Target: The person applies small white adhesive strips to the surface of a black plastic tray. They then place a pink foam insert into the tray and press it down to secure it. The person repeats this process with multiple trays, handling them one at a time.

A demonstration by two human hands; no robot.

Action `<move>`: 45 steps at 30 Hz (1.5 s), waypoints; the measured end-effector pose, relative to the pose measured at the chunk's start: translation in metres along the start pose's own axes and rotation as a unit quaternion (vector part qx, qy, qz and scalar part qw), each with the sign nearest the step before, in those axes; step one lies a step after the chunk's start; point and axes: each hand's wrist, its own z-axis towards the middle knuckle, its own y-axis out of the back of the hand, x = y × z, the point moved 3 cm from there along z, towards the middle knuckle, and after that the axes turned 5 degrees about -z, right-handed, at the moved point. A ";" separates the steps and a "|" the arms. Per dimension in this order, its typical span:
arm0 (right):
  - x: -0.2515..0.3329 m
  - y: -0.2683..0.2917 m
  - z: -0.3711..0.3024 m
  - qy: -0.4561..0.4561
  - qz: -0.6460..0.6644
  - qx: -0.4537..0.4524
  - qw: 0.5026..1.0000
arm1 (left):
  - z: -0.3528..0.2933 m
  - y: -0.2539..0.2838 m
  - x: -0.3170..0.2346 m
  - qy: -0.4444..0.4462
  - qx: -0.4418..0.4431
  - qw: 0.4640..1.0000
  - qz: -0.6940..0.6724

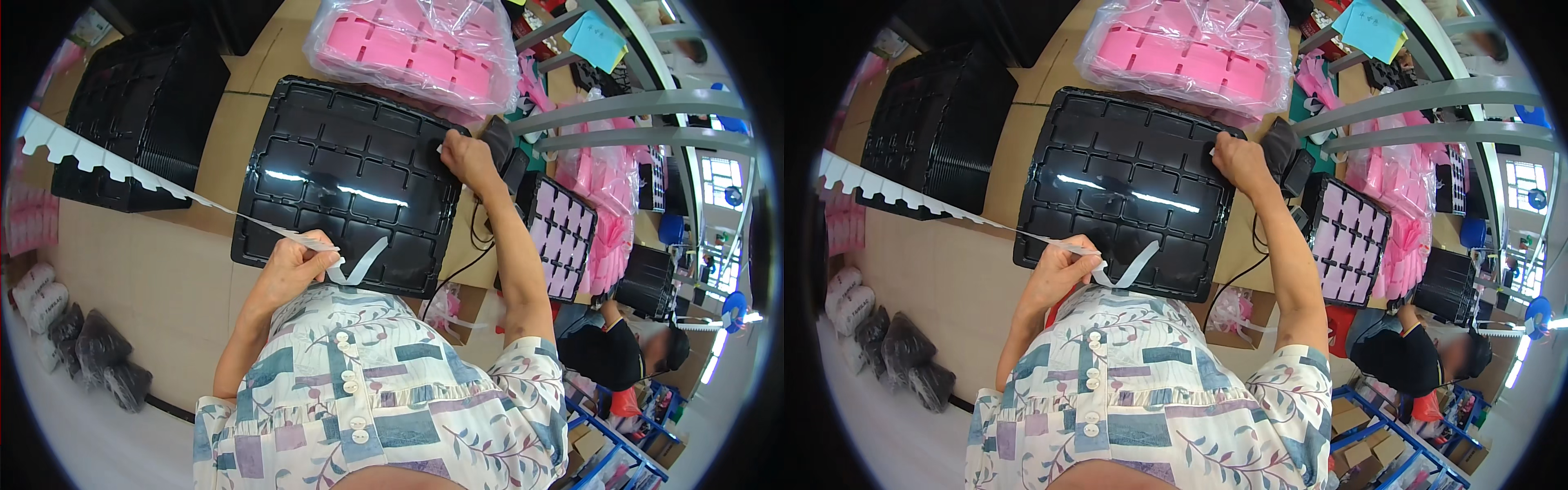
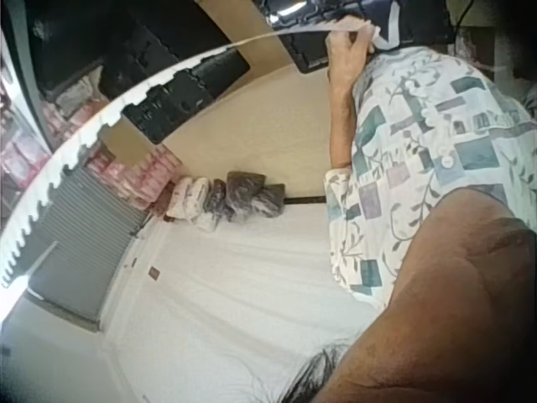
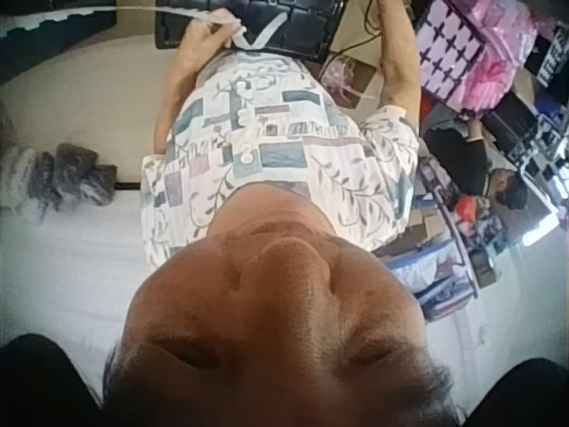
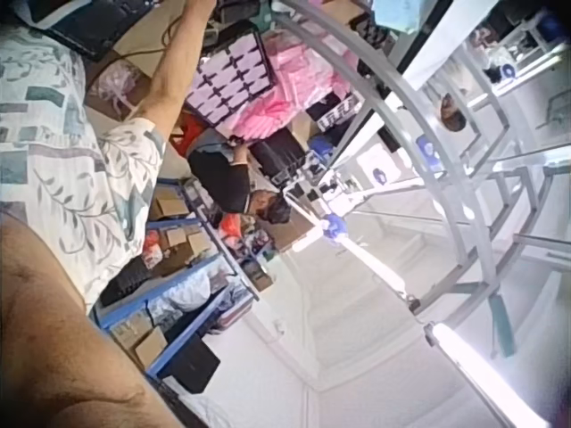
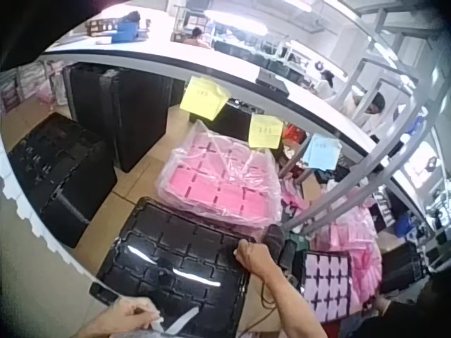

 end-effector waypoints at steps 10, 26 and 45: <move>-0.015 0.009 -0.032 -0.273 0.689 -0.149 0.655 | -0.011 0.000 -0.013 -0.017 -0.101 0.991 -0.081; 0.168 0.063 -0.035 -0.190 0.646 0.062 0.737 | 0.022 -0.018 -0.036 -0.113 -0.109 0.985 -0.068; 0.200 0.094 -0.045 0.137 0.145 -0.296 0.934 | 0.024 -0.025 -0.026 -0.039 -0.094 0.938 -0.331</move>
